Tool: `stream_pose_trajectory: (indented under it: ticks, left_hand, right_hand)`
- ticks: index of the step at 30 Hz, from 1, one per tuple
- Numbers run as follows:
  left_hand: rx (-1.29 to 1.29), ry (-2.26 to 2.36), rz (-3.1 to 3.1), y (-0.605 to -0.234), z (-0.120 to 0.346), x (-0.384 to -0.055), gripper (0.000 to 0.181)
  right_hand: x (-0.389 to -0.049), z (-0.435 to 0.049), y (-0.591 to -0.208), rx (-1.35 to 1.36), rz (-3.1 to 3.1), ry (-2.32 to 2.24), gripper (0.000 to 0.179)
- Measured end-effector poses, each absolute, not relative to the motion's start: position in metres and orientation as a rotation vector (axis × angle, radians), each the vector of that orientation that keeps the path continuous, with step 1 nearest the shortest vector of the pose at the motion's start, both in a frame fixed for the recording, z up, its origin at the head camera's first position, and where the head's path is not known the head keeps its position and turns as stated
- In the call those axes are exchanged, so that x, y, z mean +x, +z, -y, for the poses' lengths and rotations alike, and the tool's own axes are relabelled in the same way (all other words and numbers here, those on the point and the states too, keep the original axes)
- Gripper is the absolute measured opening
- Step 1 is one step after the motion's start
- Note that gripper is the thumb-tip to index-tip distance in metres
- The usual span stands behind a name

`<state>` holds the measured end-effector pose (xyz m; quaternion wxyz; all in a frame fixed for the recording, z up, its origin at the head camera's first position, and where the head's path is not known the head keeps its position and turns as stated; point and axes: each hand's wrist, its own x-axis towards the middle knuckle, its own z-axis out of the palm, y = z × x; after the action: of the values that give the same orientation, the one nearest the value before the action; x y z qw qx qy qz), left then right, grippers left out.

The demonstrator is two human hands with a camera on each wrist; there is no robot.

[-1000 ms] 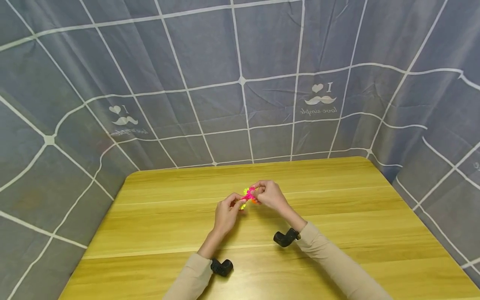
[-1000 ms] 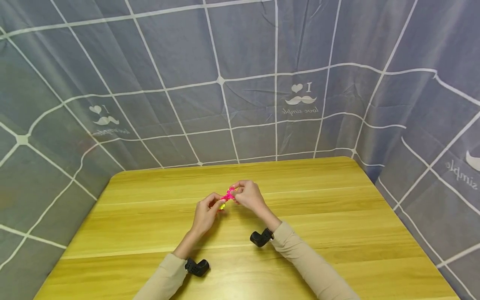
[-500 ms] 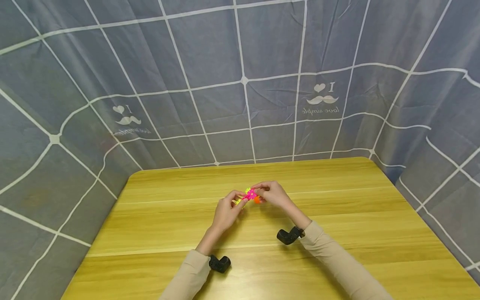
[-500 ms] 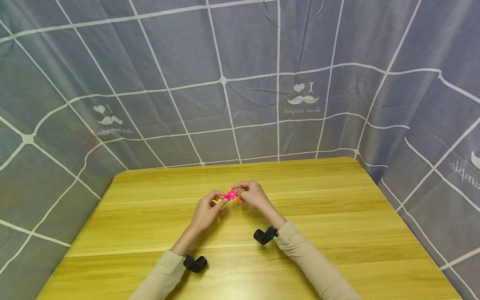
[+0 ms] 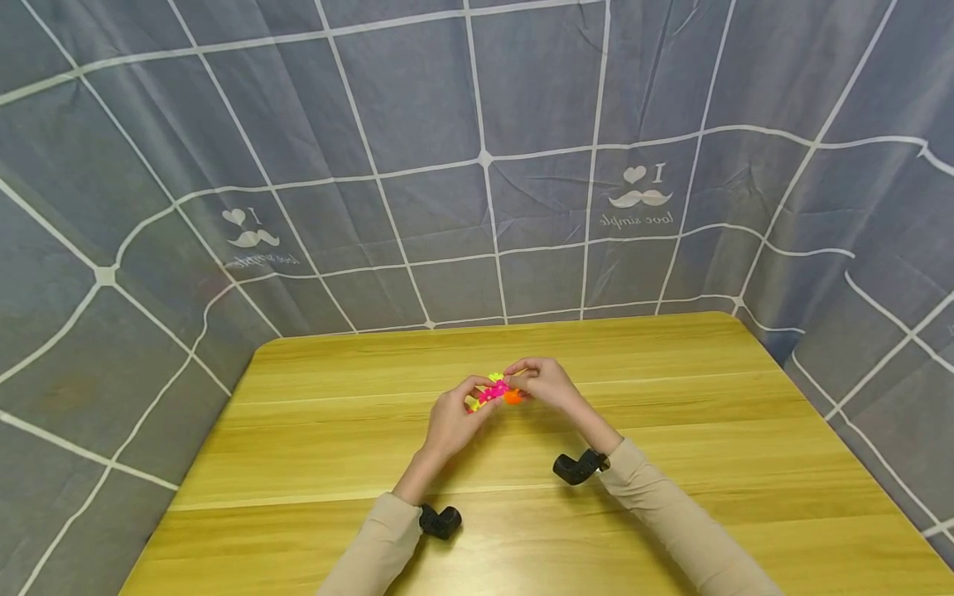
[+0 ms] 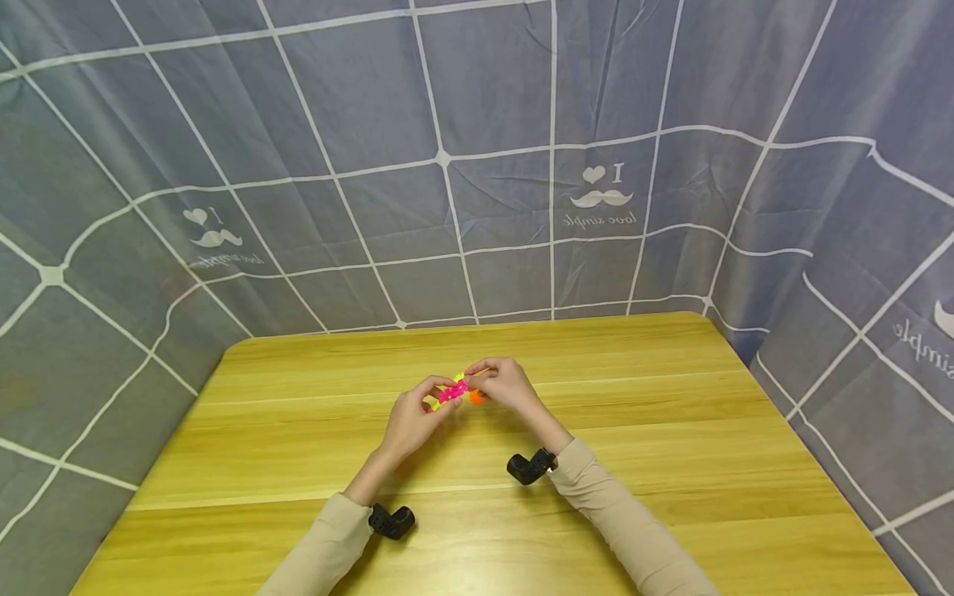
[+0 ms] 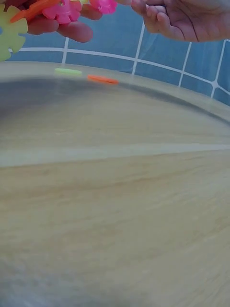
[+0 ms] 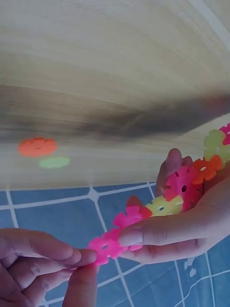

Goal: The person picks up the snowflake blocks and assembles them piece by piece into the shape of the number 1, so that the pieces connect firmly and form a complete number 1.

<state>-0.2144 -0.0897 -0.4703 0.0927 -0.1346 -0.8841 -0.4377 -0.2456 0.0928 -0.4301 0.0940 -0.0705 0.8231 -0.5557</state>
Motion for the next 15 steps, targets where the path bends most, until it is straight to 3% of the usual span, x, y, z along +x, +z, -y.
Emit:
stream_pose_trajectory:
  ticks: [15]
  left_hand:
    - [-0.341,-1.394,2.576,-0.470,0.095,-0.216,0.024]
  right_hand:
    - [-0.257,-0.103,-0.444,-0.269,-2.532,-1.662,0.024]
